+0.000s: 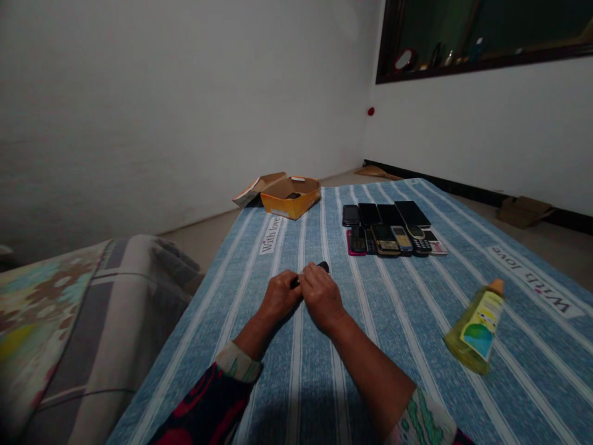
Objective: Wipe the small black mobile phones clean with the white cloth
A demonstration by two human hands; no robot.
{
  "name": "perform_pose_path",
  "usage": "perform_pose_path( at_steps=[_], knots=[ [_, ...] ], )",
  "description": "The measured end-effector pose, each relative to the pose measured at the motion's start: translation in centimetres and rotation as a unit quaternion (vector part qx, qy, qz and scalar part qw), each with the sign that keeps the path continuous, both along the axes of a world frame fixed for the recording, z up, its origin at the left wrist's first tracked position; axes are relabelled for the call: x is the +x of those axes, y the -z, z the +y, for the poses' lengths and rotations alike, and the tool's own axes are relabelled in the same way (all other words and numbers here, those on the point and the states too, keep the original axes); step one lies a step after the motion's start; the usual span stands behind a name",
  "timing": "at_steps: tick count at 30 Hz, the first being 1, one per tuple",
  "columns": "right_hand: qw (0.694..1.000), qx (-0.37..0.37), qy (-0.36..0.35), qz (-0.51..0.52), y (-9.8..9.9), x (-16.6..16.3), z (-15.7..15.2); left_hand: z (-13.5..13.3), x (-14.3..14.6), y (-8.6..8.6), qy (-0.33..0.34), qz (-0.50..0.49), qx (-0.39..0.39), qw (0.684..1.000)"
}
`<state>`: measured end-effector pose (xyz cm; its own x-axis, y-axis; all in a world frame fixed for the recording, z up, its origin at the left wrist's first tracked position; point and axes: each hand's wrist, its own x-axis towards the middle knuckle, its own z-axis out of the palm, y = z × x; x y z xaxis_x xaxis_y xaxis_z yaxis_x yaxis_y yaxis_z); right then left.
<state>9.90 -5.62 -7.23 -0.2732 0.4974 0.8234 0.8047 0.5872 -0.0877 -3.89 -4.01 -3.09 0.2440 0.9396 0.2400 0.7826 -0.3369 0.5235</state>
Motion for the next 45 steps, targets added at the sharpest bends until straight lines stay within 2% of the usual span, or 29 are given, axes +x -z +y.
perform_pose_path(
  at_steps=[3,6,14,17,21,24,29,31,34,37,42,45],
  knots=[
    [0.999,-0.037,0.031,0.017,0.1,1.2,0.5,-0.2,0.1,-0.2,-0.011,-0.006,-0.014,1.000],
    [0.998,-0.040,0.051,0.022,0.2,1.5,0.6,-0.2,0.1,-0.3,-0.013,-0.014,-0.023,1.000],
    [1.000,0.009,-0.003,0.002,0.2,-0.5,-0.2,0.0,0.0,0.0,-0.002,-0.014,-0.006,1.000],
    [1.000,-0.019,0.005,0.016,0.4,0.5,0.4,0.0,0.1,-0.3,-0.011,-0.013,-0.019,1.000],
    [0.996,-0.053,0.050,0.045,0.6,2.0,1.3,-0.1,0.2,-0.7,-0.018,-0.010,-0.038,0.999],
    [0.997,-0.039,0.065,0.035,0.5,1.6,0.9,-0.1,0.2,-0.7,-0.021,-0.009,-0.036,0.999],
    [1.000,0.009,0.014,-0.003,0.1,-0.2,-0.2,0.1,0.1,-0.4,-0.013,-0.001,-0.021,1.000],
    [1.000,0.007,0.018,0.007,0.0,0.0,-0.1,0.1,0.1,-0.5,-0.014,-0.001,-0.024,1.000],
    [0.997,-0.030,0.044,0.053,0.0,1.3,0.7,0.0,0.2,-0.8,-0.027,0.002,-0.039,0.999],
    [0.985,-0.072,0.039,0.152,-0.1,2.8,1.5,-0.3,0.3,-1.1,-0.035,0.015,-0.044,0.998],
    [0.926,-0.115,0.002,0.360,-1.1,3.3,1.9,-0.6,0.5,-1.1,-0.047,0.025,-0.043,0.998],
    [0.903,-0.150,-0.038,0.401,-1.9,1.9,1.5,-0.6,0.5,-0.8,-0.054,0.027,-0.034,0.998]
  ],
)
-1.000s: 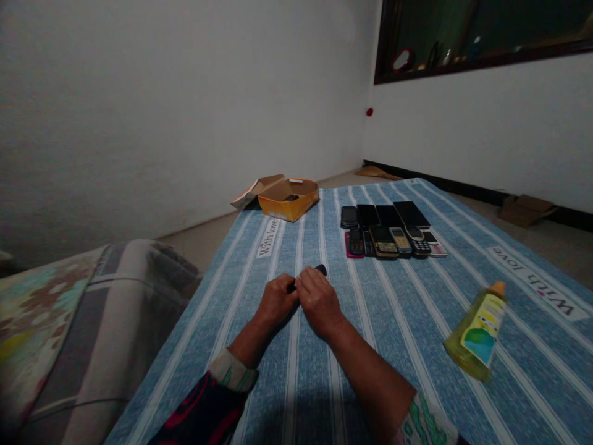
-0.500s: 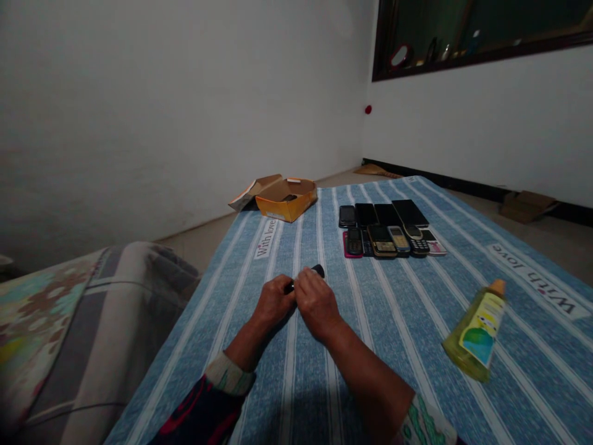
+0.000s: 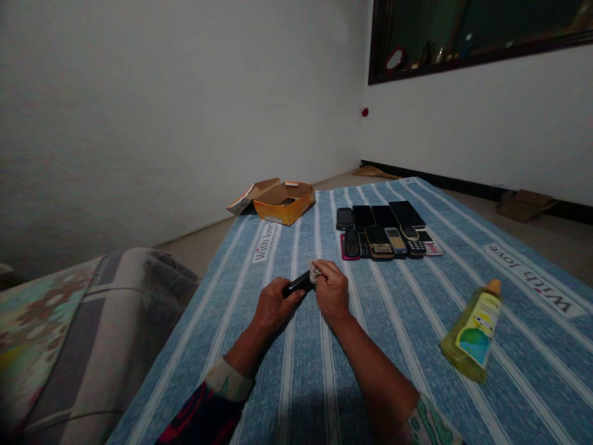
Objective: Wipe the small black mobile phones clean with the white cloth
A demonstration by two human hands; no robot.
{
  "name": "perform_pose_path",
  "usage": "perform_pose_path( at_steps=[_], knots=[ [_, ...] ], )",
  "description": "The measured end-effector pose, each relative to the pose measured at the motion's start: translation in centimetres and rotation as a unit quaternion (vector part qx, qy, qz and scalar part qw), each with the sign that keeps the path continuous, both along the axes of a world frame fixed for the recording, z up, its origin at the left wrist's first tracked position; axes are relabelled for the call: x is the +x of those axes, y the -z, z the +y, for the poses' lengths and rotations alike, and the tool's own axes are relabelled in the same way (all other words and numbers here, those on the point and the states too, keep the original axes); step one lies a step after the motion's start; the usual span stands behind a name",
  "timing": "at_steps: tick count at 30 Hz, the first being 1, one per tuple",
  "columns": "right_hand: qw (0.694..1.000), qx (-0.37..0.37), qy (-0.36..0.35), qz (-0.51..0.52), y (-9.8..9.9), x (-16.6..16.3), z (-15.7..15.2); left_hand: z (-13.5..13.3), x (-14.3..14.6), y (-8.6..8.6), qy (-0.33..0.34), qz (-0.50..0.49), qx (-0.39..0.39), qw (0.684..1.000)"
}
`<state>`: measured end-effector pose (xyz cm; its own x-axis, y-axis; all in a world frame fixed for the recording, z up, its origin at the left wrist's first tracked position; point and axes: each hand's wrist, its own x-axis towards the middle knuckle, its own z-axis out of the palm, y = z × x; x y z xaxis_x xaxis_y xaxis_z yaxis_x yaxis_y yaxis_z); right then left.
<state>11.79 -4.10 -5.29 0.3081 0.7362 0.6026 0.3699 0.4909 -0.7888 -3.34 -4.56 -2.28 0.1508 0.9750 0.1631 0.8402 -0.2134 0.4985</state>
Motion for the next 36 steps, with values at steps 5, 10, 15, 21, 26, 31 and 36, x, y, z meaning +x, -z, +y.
perform_pose_path(
  at_steps=[5,10,15,21,26,31,36],
  knots=[
    [0.992,0.048,-0.050,-0.101,-0.2,-2.6,-0.7,0.4,-0.2,0.8,0.011,-0.010,0.035,0.999],
    [0.954,0.058,-0.031,-0.292,0.0,-3.0,-1.4,0.5,-0.3,1.2,0.014,-0.014,0.047,0.999],
    [0.924,-0.023,-0.014,-0.382,-0.5,-2.2,-2.3,0.6,-0.3,1.3,0.021,-0.023,0.047,0.998],
    [0.922,-0.008,-0.011,-0.386,0.4,-1.7,-2.1,0.6,-0.4,1.6,0.025,-0.030,0.046,0.998],
    [0.932,0.056,-0.011,-0.359,1.6,-0.9,-0.5,0.7,-0.4,1.5,0.023,-0.036,0.038,0.998],
    [0.946,0.045,0.028,-0.319,1.7,0.1,0.3,0.5,-0.2,1.1,0.019,-0.036,0.027,0.999],
    [0.931,0.106,0.008,-0.351,1.9,-1.7,-0.6,0.6,-0.2,1.2,0.024,-0.034,0.041,0.998]
  ],
)
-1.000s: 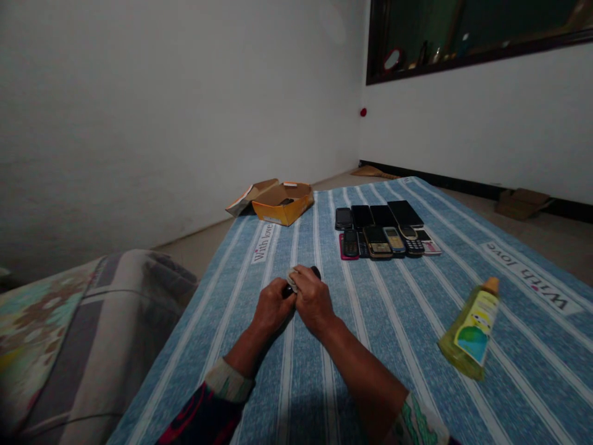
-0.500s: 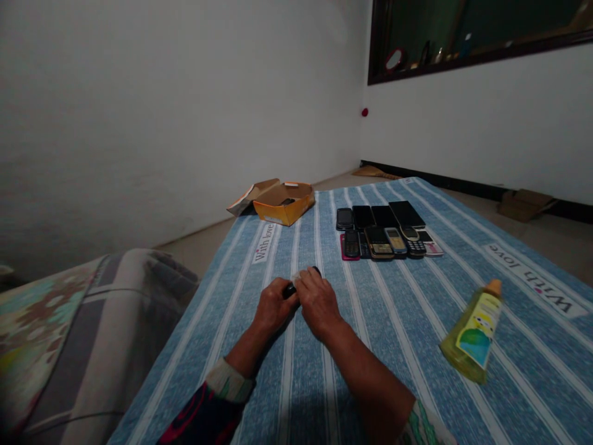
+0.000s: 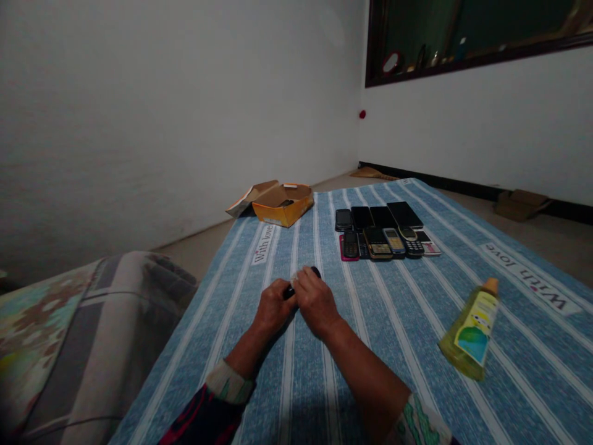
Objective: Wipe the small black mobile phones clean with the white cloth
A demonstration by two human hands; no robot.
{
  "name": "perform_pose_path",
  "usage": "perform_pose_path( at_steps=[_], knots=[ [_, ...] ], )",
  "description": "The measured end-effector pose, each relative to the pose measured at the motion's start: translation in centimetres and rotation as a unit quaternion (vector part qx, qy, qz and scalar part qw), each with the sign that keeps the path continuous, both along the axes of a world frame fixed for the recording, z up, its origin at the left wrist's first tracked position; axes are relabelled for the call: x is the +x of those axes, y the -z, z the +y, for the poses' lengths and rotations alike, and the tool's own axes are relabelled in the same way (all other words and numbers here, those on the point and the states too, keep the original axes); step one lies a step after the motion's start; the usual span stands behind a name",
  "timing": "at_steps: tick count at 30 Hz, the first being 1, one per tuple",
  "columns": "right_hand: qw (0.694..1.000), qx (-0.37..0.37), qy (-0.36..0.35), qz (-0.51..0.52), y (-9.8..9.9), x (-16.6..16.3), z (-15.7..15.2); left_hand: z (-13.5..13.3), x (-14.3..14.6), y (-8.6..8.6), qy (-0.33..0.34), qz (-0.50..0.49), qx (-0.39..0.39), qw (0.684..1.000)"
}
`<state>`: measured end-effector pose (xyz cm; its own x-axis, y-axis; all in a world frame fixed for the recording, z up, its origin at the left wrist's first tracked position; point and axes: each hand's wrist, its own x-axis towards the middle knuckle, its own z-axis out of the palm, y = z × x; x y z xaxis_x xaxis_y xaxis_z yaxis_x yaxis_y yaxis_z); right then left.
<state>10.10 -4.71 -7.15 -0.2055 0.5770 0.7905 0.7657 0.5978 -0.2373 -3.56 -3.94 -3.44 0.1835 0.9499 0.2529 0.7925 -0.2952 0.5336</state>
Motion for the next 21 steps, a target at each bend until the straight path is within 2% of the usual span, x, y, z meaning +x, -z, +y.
perform_pose_path(
  at_steps=[3,8,15,21],
  knots=[
    [1.000,-0.010,-0.013,-0.019,0.3,-0.3,0.1,0.0,-0.1,0.0,-0.003,0.000,0.003,1.000],
    [0.997,-0.059,0.046,0.018,0.6,1.2,1.1,-0.1,0.0,-0.2,-0.007,-0.006,-0.013,1.000],
    [0.999,-0.044,-0.011,-0.023,0.4,-0.3,-0.1,0.1,-0.1,-0.2,0.000,0.010,-0.004,1.000],
    [0.987,-0.125,0.040,0.094,0.0,1.6,1.4,-0.3,0.1,-0.9,-0.016,0.027,-0.026,0.999]
  ],
)
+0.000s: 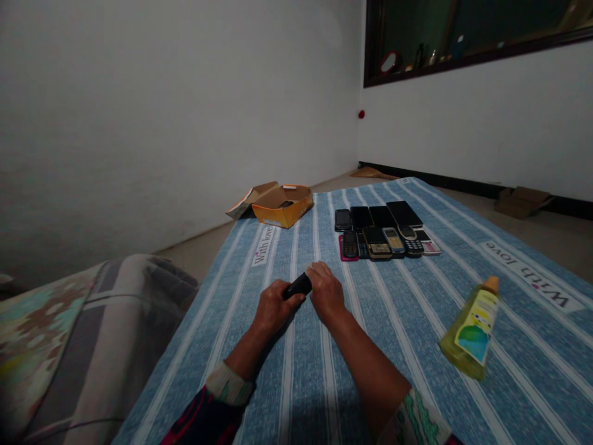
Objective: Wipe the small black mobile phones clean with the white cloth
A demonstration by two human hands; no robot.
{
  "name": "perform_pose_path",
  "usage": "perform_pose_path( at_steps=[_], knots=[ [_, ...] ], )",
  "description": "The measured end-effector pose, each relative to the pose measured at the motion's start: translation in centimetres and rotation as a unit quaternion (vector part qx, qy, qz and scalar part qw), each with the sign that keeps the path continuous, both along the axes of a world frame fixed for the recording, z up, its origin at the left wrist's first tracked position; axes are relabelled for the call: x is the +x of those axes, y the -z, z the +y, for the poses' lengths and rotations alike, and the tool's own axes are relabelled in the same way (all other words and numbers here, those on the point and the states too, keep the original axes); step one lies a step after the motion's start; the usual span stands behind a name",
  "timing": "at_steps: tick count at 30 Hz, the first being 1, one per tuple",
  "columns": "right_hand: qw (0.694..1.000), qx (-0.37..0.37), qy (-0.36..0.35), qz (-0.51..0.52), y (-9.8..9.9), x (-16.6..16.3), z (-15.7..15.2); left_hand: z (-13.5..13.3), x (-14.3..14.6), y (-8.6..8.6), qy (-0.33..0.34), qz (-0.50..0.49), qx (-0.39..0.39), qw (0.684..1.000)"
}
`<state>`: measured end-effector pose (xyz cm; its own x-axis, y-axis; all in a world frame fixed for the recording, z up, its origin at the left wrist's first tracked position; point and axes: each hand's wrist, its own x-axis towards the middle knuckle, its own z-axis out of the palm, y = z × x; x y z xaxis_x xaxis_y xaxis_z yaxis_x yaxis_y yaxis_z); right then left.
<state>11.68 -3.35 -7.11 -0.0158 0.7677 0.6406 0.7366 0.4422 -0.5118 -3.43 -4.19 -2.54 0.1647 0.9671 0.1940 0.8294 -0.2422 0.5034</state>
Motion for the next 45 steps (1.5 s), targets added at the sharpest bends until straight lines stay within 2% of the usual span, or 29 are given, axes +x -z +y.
perform_pose_path(
  at_steps=[6,11,15,20,24,31,34,40,45],
  knots=[
    [0.981,-0.054,0.008,0.186,0.1,1.1,1.0,-0.1,0.7,-1.4,0.000,0.089,-0.010,0.996],
    [0.968,-0.069,-0.004,0.243,0.2,0.9,1.2,1.2,1.7,-1.8,0.001,0.117,0.008,0.993],
    [0.960,-0.084,-0.008,0.266,0.3,1.0,1.2,2.6,3.0,-2.1,-0.010,0.103,-0.012,0.995],
    [0.959,-0.076,-0.011,0.272,0.2,1.0,1.1,3.1,4.2,-2.1,-0.013,0.076,-0.016,0.997],
    [0.966,-0.060,-0.016,0.251,0.0,0.9,1.0,2.8,4.1,-1.5,-0.008,0.045,0.003,0.999],
    [0.977,-0.047,-0.017,0.207,-0.2,1.1,0.8,2.1,2.8,-0.2,0.038,-0.139,0.027,0.989],
    [0.979,-0.046,-0.012,0.196,-0.5,1.1,0.6,1.8,2.6,0.0,0.043,-0.185,0.030,0.981],
    [0.987,0.037,-0.020,0.152,-1.3,0.5,-0.1,1.5,2.6,0.0,0.040,-0.191,0.063,0.979],
    [0.988,-0.005,-0.021,0.152,-1.2,1.3,0.0,1.3,2.4,-0.1,0.054,-0.203,0.067,0.975]
  ],
)
